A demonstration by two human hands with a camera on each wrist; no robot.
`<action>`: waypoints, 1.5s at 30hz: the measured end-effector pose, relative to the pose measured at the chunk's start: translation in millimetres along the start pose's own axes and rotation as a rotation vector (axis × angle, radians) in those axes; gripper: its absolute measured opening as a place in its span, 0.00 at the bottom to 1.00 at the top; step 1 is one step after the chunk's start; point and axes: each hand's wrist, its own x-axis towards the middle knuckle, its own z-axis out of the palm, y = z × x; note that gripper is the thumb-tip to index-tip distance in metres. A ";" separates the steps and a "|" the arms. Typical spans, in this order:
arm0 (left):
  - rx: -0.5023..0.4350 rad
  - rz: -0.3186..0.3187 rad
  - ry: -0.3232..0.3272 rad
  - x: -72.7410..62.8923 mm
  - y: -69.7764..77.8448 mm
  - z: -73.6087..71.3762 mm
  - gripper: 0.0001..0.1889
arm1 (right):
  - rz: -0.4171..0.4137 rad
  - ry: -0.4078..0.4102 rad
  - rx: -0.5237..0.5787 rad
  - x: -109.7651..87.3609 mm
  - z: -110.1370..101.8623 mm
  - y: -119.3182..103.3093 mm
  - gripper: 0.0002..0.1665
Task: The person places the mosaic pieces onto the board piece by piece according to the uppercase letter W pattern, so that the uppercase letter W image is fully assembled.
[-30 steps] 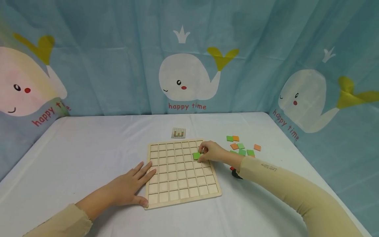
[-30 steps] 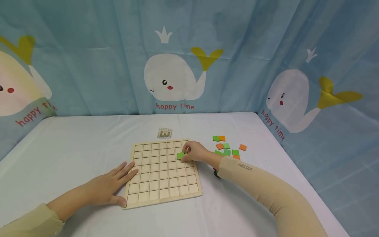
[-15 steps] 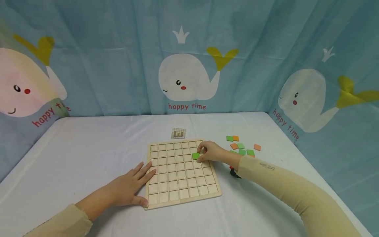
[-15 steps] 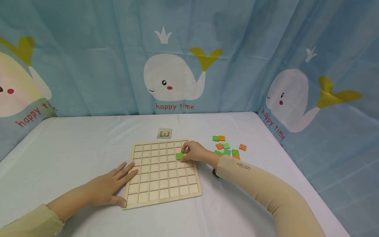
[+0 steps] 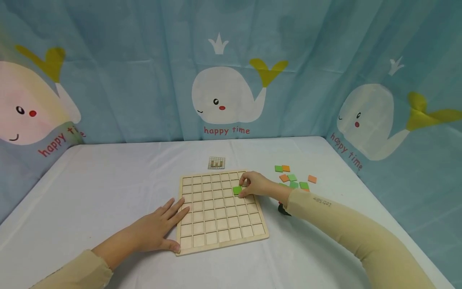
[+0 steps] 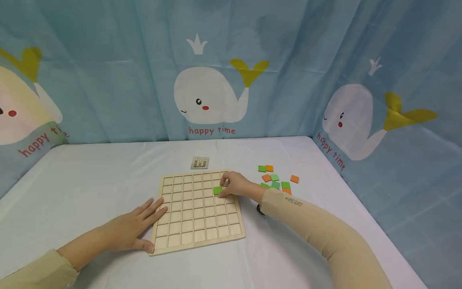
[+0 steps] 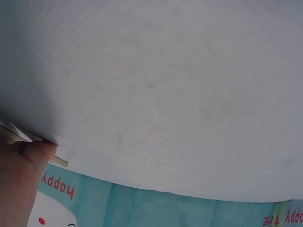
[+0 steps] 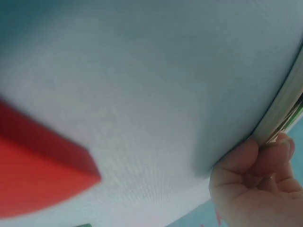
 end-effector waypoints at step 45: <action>-0.032 -0.001 -0.006 -0.8 1.8 -2.3 0.54 | 0.099 0.208 0.277 -56.0 -104.8 71.1 0.23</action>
